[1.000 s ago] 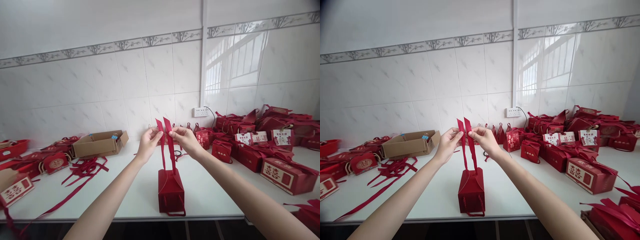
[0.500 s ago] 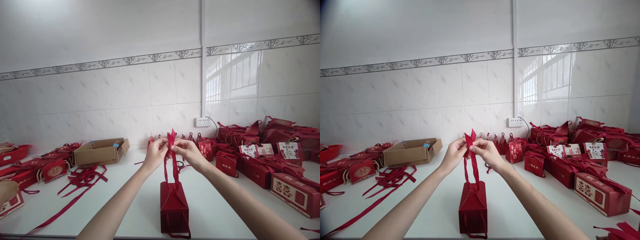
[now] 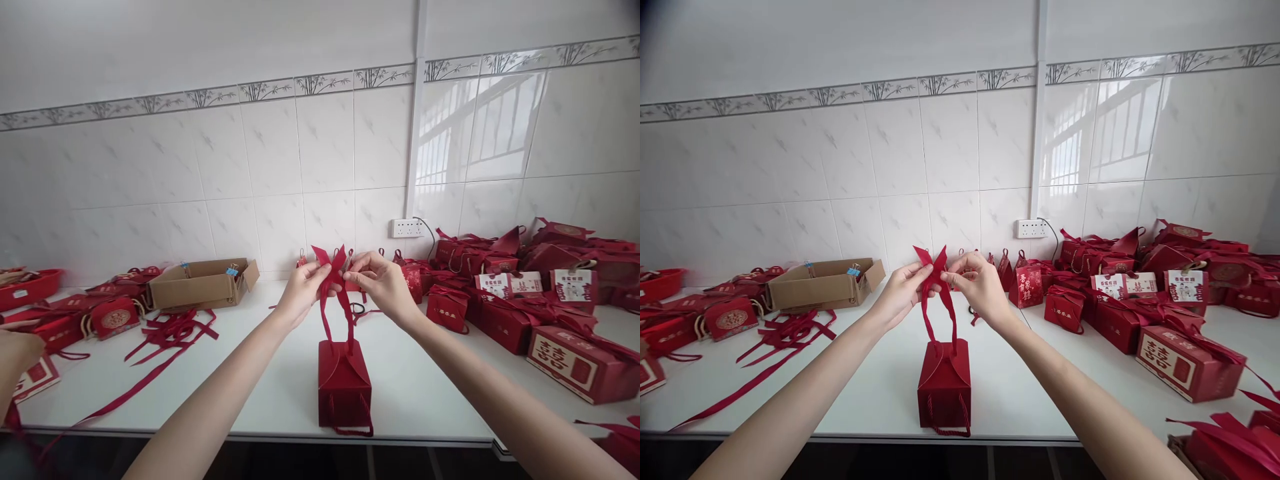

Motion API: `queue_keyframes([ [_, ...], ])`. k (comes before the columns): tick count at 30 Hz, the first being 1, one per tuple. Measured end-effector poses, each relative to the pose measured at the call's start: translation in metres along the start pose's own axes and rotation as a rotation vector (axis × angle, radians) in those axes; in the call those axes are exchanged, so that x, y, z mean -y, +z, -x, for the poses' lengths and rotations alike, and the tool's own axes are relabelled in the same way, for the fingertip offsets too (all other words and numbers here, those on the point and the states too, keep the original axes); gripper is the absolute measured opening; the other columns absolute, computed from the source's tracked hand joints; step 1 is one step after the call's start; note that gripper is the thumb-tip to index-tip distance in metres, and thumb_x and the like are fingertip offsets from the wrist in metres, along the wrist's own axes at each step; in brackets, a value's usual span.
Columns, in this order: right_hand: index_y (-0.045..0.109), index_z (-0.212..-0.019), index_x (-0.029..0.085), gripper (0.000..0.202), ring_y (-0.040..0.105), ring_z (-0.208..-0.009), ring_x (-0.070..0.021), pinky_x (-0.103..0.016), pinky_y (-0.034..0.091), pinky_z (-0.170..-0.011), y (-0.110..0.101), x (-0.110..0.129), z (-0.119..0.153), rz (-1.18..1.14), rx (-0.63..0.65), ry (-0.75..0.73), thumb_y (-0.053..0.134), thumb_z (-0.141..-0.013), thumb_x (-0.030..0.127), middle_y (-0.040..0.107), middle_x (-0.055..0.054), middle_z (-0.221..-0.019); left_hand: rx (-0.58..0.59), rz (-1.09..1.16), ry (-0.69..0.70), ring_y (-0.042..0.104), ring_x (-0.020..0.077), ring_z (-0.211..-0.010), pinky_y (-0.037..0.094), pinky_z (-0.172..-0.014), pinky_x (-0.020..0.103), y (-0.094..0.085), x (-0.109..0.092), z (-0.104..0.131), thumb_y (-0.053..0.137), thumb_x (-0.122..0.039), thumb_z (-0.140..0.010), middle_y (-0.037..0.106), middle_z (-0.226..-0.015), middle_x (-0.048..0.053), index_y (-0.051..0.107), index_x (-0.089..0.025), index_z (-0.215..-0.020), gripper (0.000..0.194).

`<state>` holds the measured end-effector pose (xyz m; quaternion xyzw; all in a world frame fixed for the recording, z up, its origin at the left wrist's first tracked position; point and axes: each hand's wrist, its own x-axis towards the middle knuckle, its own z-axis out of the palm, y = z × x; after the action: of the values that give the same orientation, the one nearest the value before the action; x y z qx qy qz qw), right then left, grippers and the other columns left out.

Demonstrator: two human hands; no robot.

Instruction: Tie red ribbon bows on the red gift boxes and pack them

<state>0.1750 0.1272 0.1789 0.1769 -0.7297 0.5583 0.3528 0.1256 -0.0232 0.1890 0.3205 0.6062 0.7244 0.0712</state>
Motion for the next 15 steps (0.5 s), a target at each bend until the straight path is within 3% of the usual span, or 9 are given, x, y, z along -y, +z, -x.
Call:
queue_keyframes([
  [4,0.054,-0.092,0.02,0.037,0.06,-0.077,-0.0171,-0.033,0.05,-0.068,0.0,-0.002,0.004,0.05,-0.045,0.066,0.071,-0.068,0.043,0.06,-0.003,-0.085,0.056,-0.074,0.036,0.06,0.0132,-0.066,0.048,-0.067,0.03,-0.001,0.001,-0.001,0.066,-0.04,-0.074,0.064,-0.074,0.004,0.062,-0.012,-0.073,0.028],
  [7,0.058,-0.086,0.019,0.025,0.06,-0.07,-0.0163,-0.033,0.05,-0.066,0.0,-0.002,0.004,0.073,-0.019,0.068,0.065,-0.075,0.039,0.061,-0.002,-0.077,0.098,-0.108,0.037,0.062,0.0148,-0.069,0.049,-0.069,0.031,0.0,0.002,-0.002,0.066,-0.041,-0.074,0.065,-0.077,0.005,0.063,-0.013,-0.075,0.029],
  [12,0.067,-0.073,0.022,0.012,0.058,-0.089,-0.0197,-0.037,0.051,-0.076,0.0,-0.006,0.012,0.356,-0.064,-0.41,0.06,-0.081,0.026,0.056,-0.006,-0.091,0.042,0.111,0.025,0.06,0.0129,-0.072,0.048,-0.072,0.029,0.002,0.001,-0.003,0.066,-0.035,-0.075,0.065,-0.078,0.004,0.063,-0.012,-0.08,0.024],
  [15,0.068,-0.074,0.022,0.02,0.056,-0.098,-0.0222,-0.041,0.051,-0.081,0.0,-0.012,0.018,0.443,0.051,-0.521,0.055,-0.086,0.03,0.054,-0.009,-0.099,0.055,0.066,0.057,0.059,0.0121,-0.073,0.047,-0.073,0.027,-0.001,0.003,-0.004,0.064,-0.036,-0.077,0.063,-0.076,0.003,0.062,-0.013,-0.078,0.023],
])
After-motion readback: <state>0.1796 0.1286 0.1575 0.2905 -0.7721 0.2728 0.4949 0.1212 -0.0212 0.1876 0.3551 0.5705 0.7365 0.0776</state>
